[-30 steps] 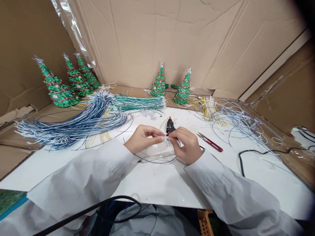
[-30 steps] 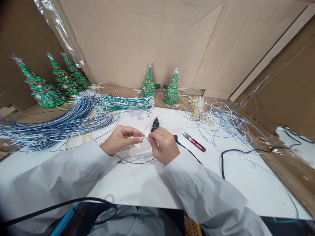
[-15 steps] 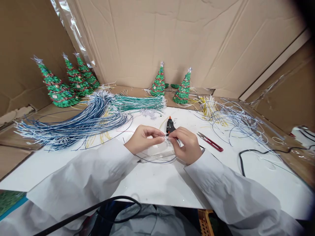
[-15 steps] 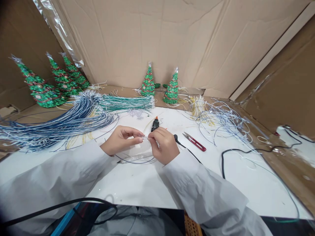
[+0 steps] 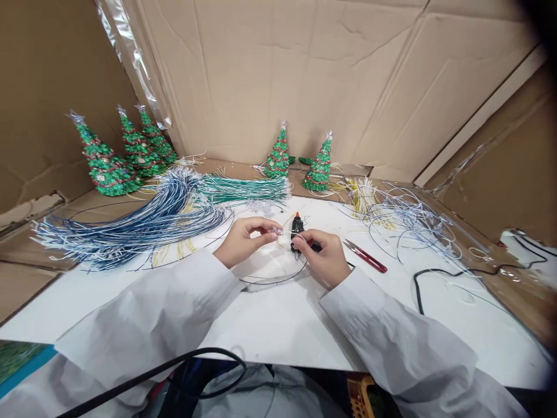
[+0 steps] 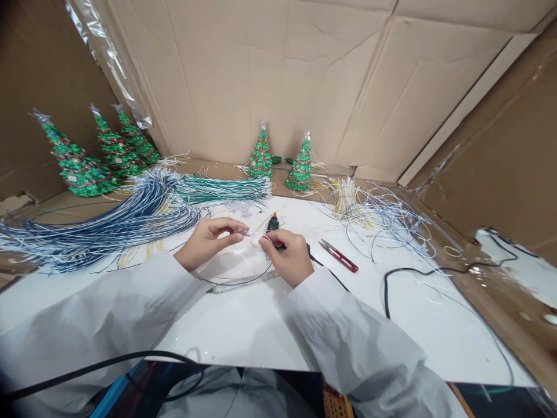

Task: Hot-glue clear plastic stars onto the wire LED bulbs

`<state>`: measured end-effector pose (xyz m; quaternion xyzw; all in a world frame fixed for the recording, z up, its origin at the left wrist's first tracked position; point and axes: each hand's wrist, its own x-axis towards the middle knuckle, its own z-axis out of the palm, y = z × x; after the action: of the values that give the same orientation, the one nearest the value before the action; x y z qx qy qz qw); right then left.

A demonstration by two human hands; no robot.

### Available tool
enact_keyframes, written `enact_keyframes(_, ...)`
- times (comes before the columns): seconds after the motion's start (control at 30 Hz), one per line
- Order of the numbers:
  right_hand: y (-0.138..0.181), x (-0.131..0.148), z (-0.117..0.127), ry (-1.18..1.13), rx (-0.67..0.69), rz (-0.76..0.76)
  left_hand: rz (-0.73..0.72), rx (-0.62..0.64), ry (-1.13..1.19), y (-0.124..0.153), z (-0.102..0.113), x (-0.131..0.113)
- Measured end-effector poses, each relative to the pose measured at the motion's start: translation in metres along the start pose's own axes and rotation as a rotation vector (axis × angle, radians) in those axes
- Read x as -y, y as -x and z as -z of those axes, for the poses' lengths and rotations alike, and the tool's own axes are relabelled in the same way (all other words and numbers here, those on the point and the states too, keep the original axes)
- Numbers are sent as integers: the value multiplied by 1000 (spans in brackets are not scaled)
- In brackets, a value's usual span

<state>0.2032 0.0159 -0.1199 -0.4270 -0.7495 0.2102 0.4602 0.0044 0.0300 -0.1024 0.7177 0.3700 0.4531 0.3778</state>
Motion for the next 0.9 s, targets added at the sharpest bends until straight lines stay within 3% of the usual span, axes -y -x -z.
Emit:
enact_keyframes(0.23,1,-1,-2,-135,19,-80,-4,-20,2,-1,1,-5)
enact_keyframes(0.47,3,-4,-7,-290,53,-133,-2,38,35,1,-4,-5)
enact_keyframes(0.9,6,3,-1,-153,52,-77,233,20,210,11,-19,-2)
